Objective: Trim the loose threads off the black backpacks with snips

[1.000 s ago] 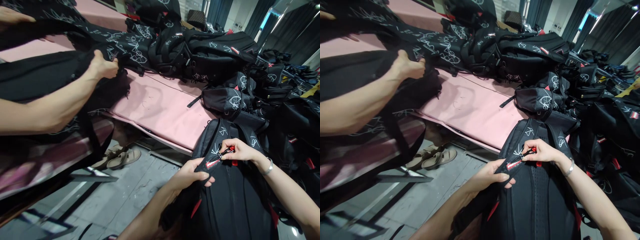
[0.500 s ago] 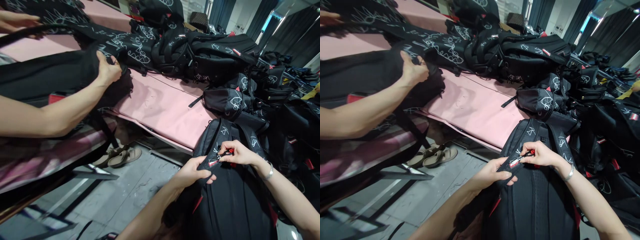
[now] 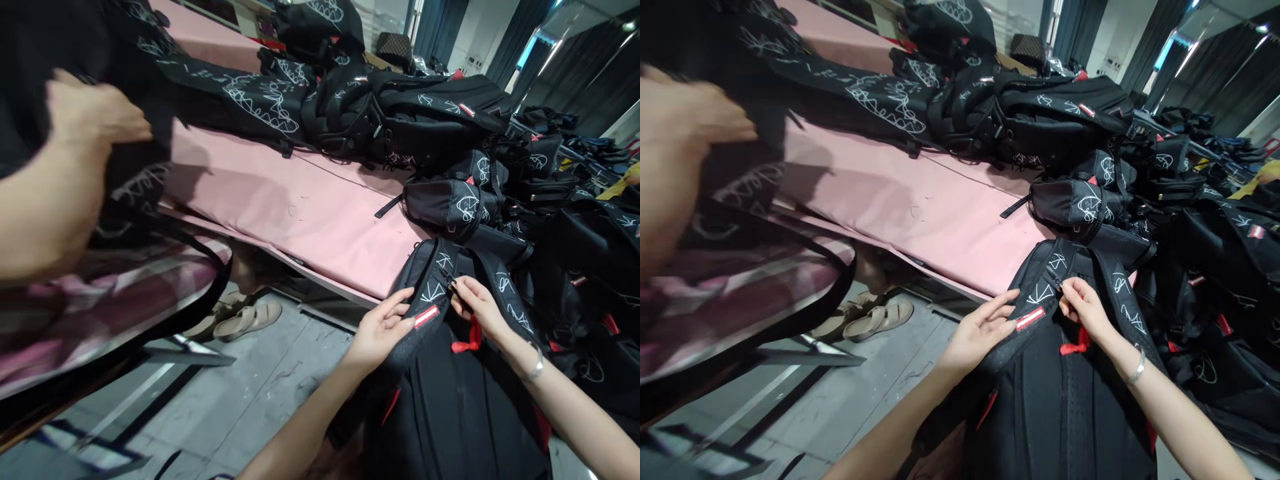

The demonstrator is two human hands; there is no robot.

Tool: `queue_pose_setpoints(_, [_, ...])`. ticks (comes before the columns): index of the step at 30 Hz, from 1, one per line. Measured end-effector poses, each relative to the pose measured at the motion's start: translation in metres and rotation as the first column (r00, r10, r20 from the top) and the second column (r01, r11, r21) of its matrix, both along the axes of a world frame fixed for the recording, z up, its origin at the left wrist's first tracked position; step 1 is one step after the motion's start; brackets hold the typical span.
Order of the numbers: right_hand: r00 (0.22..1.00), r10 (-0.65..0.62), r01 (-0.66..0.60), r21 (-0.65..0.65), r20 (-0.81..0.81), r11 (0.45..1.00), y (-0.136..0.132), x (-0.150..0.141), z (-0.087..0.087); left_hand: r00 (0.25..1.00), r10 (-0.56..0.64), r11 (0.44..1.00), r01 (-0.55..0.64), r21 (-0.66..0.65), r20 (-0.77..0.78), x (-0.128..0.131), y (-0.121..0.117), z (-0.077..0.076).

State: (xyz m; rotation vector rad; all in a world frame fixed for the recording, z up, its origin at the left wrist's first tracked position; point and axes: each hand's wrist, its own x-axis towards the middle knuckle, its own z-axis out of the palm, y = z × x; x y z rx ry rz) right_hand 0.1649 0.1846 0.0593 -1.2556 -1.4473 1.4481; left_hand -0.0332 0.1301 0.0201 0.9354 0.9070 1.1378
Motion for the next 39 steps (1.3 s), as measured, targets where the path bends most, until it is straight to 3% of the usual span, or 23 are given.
queue_pose_setpoints(2, [0.989,-0.129,0.125,-0.051,-0.074,0.991,-0.006,-0.007,-0.011,0.99,0.044,0.998,-0.038,0.05,-0.131,-0.001,0.002,0.002])
queue_pose_setpoints(5, [0.962,-0.234,0.215,-0.139,-0.138,0.967,-0.015,-0.015,-0.022,0.926,0.059,0.974,0.028,0.224,-0.372,-0.008,0.008,0.01])
queue_pose_setpoints(9, [0.969,-0.168,0.118,-0.261,-0.179,0.958,-0.021,-0.02,-0.028,0.821,0.078,0.916,0.164,0.365,-0.566,-0.008,0.012,0.017])
queue_pose_setpoints(12, [0.976,-0.12,0.07,-0.262,-0.182,0.963,-0.022,-0.021,-0.027,0.793,0.185,0.895,0.108,0.432,-0.581,0.001,0.01,0.013])
queue_pose_setpoints(14, [0.974,-0.138,0.096,-0.226,-0.18,0.969,-0.021,-0.021,-0.026,0.827,0.251,0.922,-0.046,0.385,-0.503,0.002,0.01,0.006])
queue_pose_setpoints(17, [0.979,-0.123,0.091,-0.192,-0.161,0.977,-0.02,-0.018,-0.024,0.901,0.351,0.936,-0.333,0.11,-0.256,-0.013,0.013,-0.001])
queue_pose_setpoints(20, [0.992,-0.056,0.038,-0.154,-0.113,0.987,-0.021,-0.014,-0.023,0.897,0.404,0.907,-0.418,-0.046,-0.181,-0.036,0.012,-0.001])
queue_pose_setpoints(22, [0.993,-0.034,0.019,-0.133,-0.11,0.991,-0.021,-0.013,-0.024,0.923,0.322,0.939,-0.34,-0.057,-0.211,-0.042,0.007,0.003])
queue_pose_setpoints(24, [0.992,-0.028,0.013,-0.117,-0.123,0.993,-0.022,-0.012,-0.027,0.982,0.113,0.986,-0.131,-0.108,-0.152,-0.038,-0.002,0.008])
queue_pose_setpoints(27, [0.998,-0.059,0.059,0.001,-0.025,0.998,-0.024,-0.008,-0.031,0.99,-0.144,0.981,0.143,-0.134,0.002,-0.023,-0.01,0.012])
queue_pose_setpoints(30, [0.952,-0.206,0.134,0.298,0.226,0.945,-0.026,0.005,-0.031,0.973,-0.207,0.975,0.214,-0.064,0.097,-0.015,-0.008,0.008])
queue_pose_setpoints(33, [0.89,-0.218,-0.042,0.549,0.399,0.835,-0.023,0.023,-0.026,0.927,-0.312,0.946,0.324,-0.023,0.206,-0.02,-0.004,0.003])
queue_pose_setpoints(36, [0.875,-0.109,-0.239,0.616,0.472,0.751,-0.012,0.036,-0.021,0.901,-0.343,0.929,0.367,-0.046,0.264,-0.024,-0.003,0.002])
queue_pose_setpoints(39, [0.881,-0.012,-0.308,0.595,0.472,0.743,0.002,0.039,-0.018,0.89,-0.348,0.921,0.384,-0.071,0.295,-0.025,-0.003,0.002])
